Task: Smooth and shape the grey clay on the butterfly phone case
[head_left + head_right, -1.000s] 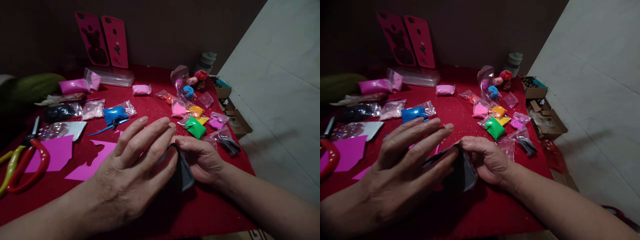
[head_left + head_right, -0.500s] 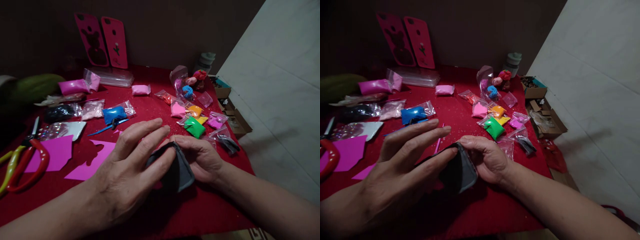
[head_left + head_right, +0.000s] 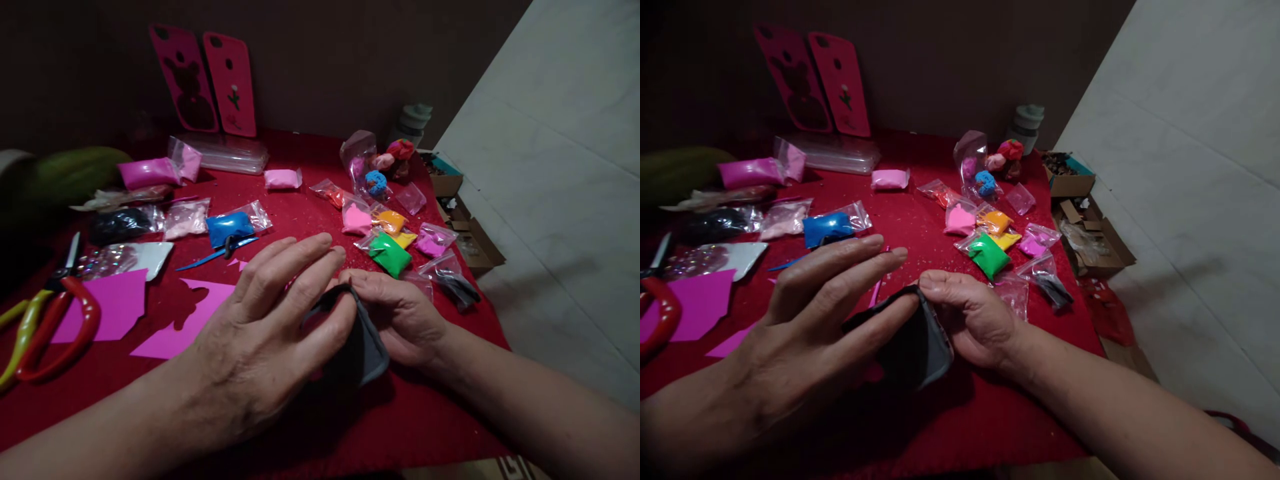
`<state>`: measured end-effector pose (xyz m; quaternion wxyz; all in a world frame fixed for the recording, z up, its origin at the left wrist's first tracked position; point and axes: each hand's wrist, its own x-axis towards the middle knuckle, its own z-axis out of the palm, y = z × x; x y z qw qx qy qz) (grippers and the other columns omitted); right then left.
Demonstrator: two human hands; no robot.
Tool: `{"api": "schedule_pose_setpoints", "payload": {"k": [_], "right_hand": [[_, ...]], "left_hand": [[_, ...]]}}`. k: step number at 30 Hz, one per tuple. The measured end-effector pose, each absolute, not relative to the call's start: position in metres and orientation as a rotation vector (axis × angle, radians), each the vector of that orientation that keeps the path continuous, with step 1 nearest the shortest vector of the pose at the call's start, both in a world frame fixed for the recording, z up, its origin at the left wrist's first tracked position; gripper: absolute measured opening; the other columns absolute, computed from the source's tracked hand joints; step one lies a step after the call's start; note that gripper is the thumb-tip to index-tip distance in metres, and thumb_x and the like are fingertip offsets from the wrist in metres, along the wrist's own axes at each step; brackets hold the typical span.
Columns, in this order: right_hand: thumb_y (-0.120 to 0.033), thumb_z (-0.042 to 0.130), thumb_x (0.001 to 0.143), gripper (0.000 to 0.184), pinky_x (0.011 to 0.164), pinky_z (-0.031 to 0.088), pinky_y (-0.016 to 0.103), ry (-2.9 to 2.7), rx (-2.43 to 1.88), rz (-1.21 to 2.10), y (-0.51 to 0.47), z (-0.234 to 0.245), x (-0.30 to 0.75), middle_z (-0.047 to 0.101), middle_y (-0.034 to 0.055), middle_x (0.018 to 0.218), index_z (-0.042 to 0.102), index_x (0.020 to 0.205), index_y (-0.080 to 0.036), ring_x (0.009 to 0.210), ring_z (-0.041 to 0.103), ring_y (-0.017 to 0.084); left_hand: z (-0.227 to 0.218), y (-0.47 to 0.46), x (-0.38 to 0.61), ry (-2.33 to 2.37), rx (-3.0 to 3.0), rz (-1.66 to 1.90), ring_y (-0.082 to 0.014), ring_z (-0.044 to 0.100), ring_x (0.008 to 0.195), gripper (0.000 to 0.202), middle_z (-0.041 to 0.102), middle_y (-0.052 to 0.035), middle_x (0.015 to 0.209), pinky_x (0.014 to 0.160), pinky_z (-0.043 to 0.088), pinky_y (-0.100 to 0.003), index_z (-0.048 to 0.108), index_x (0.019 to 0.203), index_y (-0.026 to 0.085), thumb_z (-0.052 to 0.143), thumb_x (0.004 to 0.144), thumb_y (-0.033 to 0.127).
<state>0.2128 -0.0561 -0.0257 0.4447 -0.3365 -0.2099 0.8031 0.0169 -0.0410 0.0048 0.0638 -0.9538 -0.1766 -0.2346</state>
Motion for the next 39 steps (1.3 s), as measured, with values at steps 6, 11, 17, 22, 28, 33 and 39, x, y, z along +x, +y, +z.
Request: {"api": "schedule_pose_setpoints", "payload": {"k": [6, 11, 17, 22, 28, 33, 39], "right_hand": [[-0.023, 0.073, 0.07, 0.016, 0.064, 0.044, 0.023, -0.465, -0.827, 2.038, -0.056, -0.027, 0.215, 0.058, -0.0006, 0.068, 0.063, 0.078, -0.013, 0.06, 0.052, 0.009], [-0.024, 0.071, 0.071, 0.015, 0.065, 0.044, 0.023, -0.43, -0.819, 2.066, -0.055, -0.027, 0.215, 0.058, -0.0014, 0.067, 0.063, 0.078, -0.013, 0.06, 0.053, 0.009], [-0.025, 0.071, 0.073, 0.015, 0.061, 0.044, 0.023, -0.415, -0.806, 2.088, -0.055, -0.029, 0.216, 0.06, -0.0016, 0.066, 0.063, 0.078, -0.014, 0.058, 0.054, 0.009], [-0.023, 0.072, 0.072, 0.015, 0.061, 0.044, 0.023, -0.384, -0.817, 2.078, -0.054, -0.03, 0.216, 0.059, -0.0022, 0.064, 0.062, 0.077, -0.014, 0.057, 0.054, 0.009], [-0.023, 0.072, 0.073, 0.014, 0.063, 0.045, 0.024, -0.378, -0.808, 2.083, -0.054, -0.03, 0.216, 0.059, -0.0028, 0.065, 0.061, 0.077, -0.015, 0.058, 0.055, 0.009], [-0.025, 0.071, 0.075, 0.014, 0.063, 0.045, 0.023, -0.417, -0.79, 2.075, -0.054, -0.03, 0.218, 0.06, -0.0022, 0.065, 0.062, 0.077, -0.015, 0.058, 0.055, 0.009], [-0.028, 0.071, 0.073, 0.018, 0.068, 0.047, 0.026, -0.471, -0.852, 2.061, -0.053, -0.028, 0.217, 0.063, 0.0019, 0.07, 0.062, 0.073, -0.013, 0.063, 0.057, 0.012]], "left_hand": [[-0.002, -0.041, 0.014, -0.62, -2.878, -0.856, -0.0293, 0.03, 0.138, 0.032, 0.048, -0.0149, 0.138, 0.109, 0.037, -0.05, 0.056, 0.122, 0.015, 0.047, 0.091, 0.014], [-0.009, -0.044, 0.011, -0.68, -2.836, -0.935, -0.0296, 0.037, 0.134, 0.036, 0.052, -0.0124, 0.134, 0.107, 0.039, -0.048, 0.057, 0.121, 0.017, 0.054, 0.087, 0.007], [-0.007, -0.045, 0.012, -0.683, -2.872, -0.876, -0.0277, 0.031, 0.138, 0.042, 0.047, -0.0113, 0.14, 0.113, 0.034, -0.043, 0.055, 0.128, 0.016, 0.061, 0.087, 0.013], [-0.006, -0.044, 0.015, -0.656, -2.911, -0.846, -0.0291, 0.031, 0.138, 0.04, 0.047, -0.0141, 0.139, 0.112, 0.035, -0.046, 0.053, 0.13, 0.013, 0.057, 0.089, 0.013], [-0.008, -0.043, 0.017, -0.669, -2.922, -0.855, -0.0293, 0.031, 0.138, 0.039, 0.049, -0.0153, 0.138, 0.11, 0.037, -0.047, 0.051, 0.129, 0.011, 0.055, 0.09, 0.013], [-0.008, -0.043, 0.015, -0.676, -2.904, -0.91, -0.0276, 0.034, 0.135, 0.034, 0.051, -0.0131, 0.135, 0.109, 0.038, -0.044, 0.056, 0.124, 0.013, 0.057, 0.09, 0.014], [0.004, -0.031, 0.012, -1.181, -3.088, -1.119, -0.0185, 0.061, 0.103, 0.023, 0.068, -0.0041, 0.105, 0.086, 0.053, -0.028, 0.065, 0.108, 0.018, 0.046, 0.094, 0.023]]}}
